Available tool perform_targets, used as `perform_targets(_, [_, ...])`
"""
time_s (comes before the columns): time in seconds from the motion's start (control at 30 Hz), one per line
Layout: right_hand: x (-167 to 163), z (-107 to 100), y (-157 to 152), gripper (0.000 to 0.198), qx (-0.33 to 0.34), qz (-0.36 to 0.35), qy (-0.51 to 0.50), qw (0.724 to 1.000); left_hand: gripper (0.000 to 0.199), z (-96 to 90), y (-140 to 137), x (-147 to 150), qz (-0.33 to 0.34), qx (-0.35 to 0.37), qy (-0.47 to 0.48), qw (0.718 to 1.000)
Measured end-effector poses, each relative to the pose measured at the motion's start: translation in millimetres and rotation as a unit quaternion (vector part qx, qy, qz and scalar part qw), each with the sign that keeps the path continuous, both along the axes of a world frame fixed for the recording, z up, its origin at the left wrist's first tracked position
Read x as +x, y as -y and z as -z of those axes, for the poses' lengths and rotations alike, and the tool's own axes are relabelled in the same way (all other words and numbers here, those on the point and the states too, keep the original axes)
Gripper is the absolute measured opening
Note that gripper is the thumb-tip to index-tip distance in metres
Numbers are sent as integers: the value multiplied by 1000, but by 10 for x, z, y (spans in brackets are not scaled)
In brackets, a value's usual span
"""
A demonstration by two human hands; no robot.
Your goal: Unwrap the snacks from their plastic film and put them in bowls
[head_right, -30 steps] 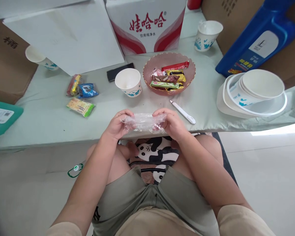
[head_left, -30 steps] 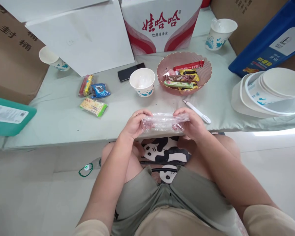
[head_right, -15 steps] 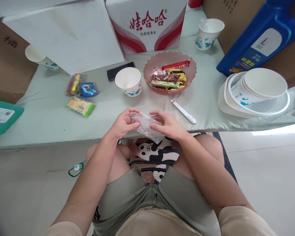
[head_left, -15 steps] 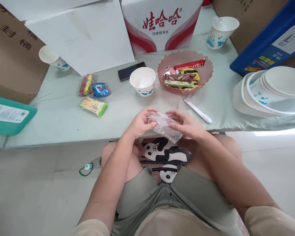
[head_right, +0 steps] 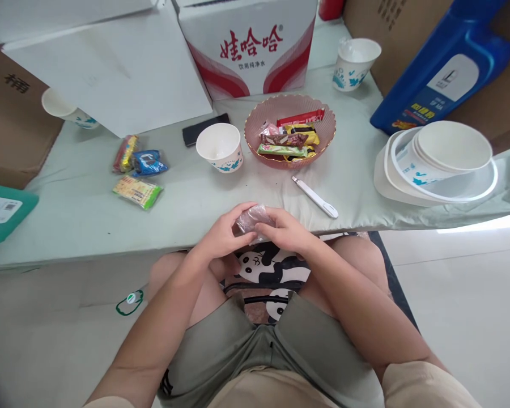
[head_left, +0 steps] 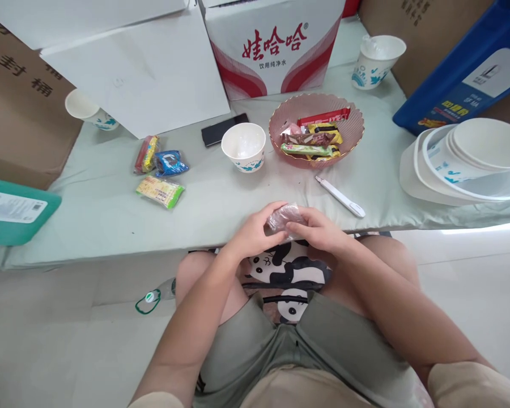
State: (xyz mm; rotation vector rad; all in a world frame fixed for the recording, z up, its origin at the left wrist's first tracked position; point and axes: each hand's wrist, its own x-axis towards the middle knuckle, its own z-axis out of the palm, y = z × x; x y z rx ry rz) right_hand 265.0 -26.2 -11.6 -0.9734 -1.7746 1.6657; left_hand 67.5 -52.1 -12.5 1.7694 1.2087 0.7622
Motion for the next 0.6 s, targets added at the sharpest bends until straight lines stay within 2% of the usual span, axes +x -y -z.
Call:
perform_targets(0.07, [-9,27,0,24,9,4,-19,1000,52,76,-61,-4,-32,-52,57,996])
perform_targets(0.2, [-37,59,-13,30,13,19,-27,999,37,161,-159,-9,-115,-91,114,983])
perform_targets(0.37, [-35,31,-51,29,25,40,-9,999,27,77,-165,-43,-169,-87,107,976])
perform_targets(0.47, [-24,14,-70,27,9,87,1,996,30,-80,-247,-182,-247,-47,79,965])
perform_targets(0.6, [-45,27,-100,23,-5,111,34,993,26,-448,-639,-442,-366,115,-18,923])
